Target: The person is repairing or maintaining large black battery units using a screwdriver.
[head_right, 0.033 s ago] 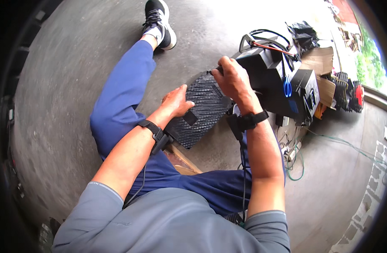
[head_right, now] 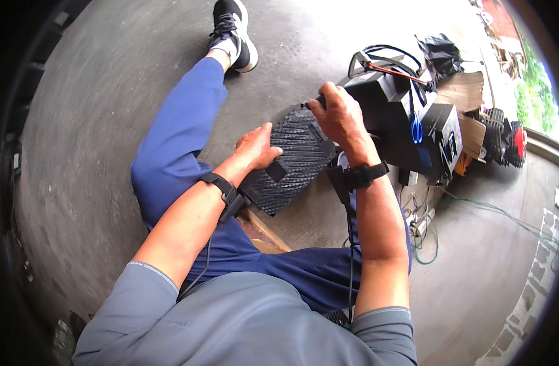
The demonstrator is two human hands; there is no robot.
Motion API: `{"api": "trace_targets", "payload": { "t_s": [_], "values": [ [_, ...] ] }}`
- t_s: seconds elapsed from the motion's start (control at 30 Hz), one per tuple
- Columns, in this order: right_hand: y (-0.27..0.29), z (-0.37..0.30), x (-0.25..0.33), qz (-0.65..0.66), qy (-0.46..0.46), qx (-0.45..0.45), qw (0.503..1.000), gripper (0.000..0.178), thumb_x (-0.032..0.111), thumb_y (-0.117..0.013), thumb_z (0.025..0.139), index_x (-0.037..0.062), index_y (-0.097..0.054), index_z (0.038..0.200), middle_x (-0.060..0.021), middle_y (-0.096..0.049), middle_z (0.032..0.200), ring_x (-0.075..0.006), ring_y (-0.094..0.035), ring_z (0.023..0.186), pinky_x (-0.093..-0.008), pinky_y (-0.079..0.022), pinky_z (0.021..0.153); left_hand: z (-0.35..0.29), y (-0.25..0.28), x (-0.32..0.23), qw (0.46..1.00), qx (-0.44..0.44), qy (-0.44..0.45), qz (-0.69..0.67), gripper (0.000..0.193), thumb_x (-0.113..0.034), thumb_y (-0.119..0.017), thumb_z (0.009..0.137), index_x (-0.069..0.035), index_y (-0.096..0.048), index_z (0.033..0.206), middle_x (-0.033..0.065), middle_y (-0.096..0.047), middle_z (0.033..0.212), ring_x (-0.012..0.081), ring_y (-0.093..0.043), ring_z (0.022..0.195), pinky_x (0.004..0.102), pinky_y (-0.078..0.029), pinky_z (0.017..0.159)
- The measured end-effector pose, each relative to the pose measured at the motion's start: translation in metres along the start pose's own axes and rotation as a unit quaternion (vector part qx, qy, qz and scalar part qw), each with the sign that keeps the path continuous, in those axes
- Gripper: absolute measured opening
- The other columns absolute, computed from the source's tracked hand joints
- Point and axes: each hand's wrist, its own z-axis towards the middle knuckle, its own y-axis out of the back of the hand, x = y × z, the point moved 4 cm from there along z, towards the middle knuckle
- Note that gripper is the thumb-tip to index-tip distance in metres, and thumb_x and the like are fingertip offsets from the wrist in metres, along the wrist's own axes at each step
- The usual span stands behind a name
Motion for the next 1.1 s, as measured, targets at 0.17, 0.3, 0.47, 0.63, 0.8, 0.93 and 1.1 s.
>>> {"api": "trace_targets", "payload": {
  "t_s": [0.17, 0.3, 0.47, 0.63, 0.8, 0.93, 1.1],
  "values": [
    [-0.005, 0.006, 0.003, -0.121, -0.070, 0.062, 0.988, 0.036, 0.035, -0.072, 0.091, 0.0033, -0.056, 0.093, -0.0206, -0.068, 0.083, -0.0428, -0.069, 0.082, -0.0521, -0.054, 0.071, -0.003, -0.001, 0.001, 1.000, -0.019, -0.017, -0.013, 0.066, -0.032, -0.077, 0.086, 0.002, -0.049, 0.135, 0.0255, -0.062, 0.131, 0.0406, -0.059, 0.126, 0.0488, -0.048, 0.105],
    [-0.009, 0.001, 0.022, -0.120, -0.006, 0.047, 0.992, 0.034, 0.032, -0.074, 0.089, 0.0032, -0.058, 0.096, -0.0203, -0.069, 0.091, -0.0415, -0.069, 0.083, -0.0506, -0.056, 0.072, -0.004, -0.002, 0.010, 0.998, -0.052, -0.030, -0.009, 0.059, -0.031, -0.077, 0.087, 0.002, -0.052, 0.128, 0.0247, -0.065, 0.128, 0.0406, -0.060, 0.124, 0.0500, -0.049, 0.103],
    [0.005, 0.009, 0.004, -0.116, -0.038, 0.030, 0.992, 0.034, 0.031, -0.076, 0.088, 0.0045, -0.058, 0.097, -0.0201, -0.070, 0.086, -0.0393, -0.072, 0.081, -0.0479, -0.058, 0.069, -0.001, 0.005, -0.002, 0.999, -0.034, -0.023, 0.008, 0.078, -0.034, -0.077, 0.085, 0.003, -0.044, 0.145, 0.0280, -0.060, 0.136, 0.0411, -0.057, 0.129, 0.0475, -0.046, 0.108],
    [-0.013, 0.016, 0.007, -0.105, 0.014, 0.030, 0.994, 0.036, 0.032, -0.074, 0.087, 0.0026, -0.059, 0.099, -0.0205, -0.070, 0.085, -0.0384, -0.071, 0.083, -0.0485, -0.057, 0.071, 0.006, -0.006, 0.021, 0.999, -0.034, -0.035, -0.020, 0.079, -0.035, -0.078, 0.085, 0.002, -0.042, 0.146, 0.0273, -0.058, 0.138, 0.0423, -0.055, 0.130, 0.0486, -0.045, 0.109],
    [-0.006, 0.019, 0.002, -0.074, -0.051, 0.091, 0.992, 0.035, 0.033, -0.071, 0.089, 0.0014, -0.061, 0.100, -0.0214, -0.073, 0.090, -0.0387, -0.072, 0.087, -0.0478, -0.058, 0.075, -0.003, -0.003, 0.014, 0.998, -0.054, -0.039, -0.013, 0.074, -0.032, -0.079, 0.083, 0.001, -0.047, 0.142, 0.0263, -0.063, 0.131, 0.0430, -0.059, 0.124, 0.0486, -0.048, 0.105],
    [-0.009, 0.019, 0.004, -0.077, -0.048, 0.087, 0.992, 0.025, 0.028, -0.069, 0.086, 0.0044, -0.063, 0.094, -0.0179, -0.073, 0.080, -0.0386, -0.073, 0.079, -0.0492, -0.059, 0.070, -0.003, -0.002, 0.008, 0.995, -0.062, -0.071, -0.012, 0.068, -0.030, -0.079, 0.082, 0.000, -0.050, 0.137, 0.0253, -0.067, 0.124, 0.0427, -0.063, 0.119, 0.0484, -0.050, 0.101],
    [-0.011, 0.018, 0.006, -0.052, -0.015, 0.032, 0.998, 0.020, 0.022, -0.068, 0.084, 0.0035, -0.062, 0.090, -0.0192, -0.071, 0.077, -0.0398, -0.072, 0.075, -0.0499, -0.058, 0.068, 0.000, -0.002, 0.013, 0.996, -0.059, -0.068, -0.024, 0.066, -0.030, -0.081, 0.082, -0.002, -0.053, 0.135, 0.0258, -0.069, 0.121, 0.0422, -0.064, 0.117, 0.0467, -0.050, 0.100]
  ]
}}
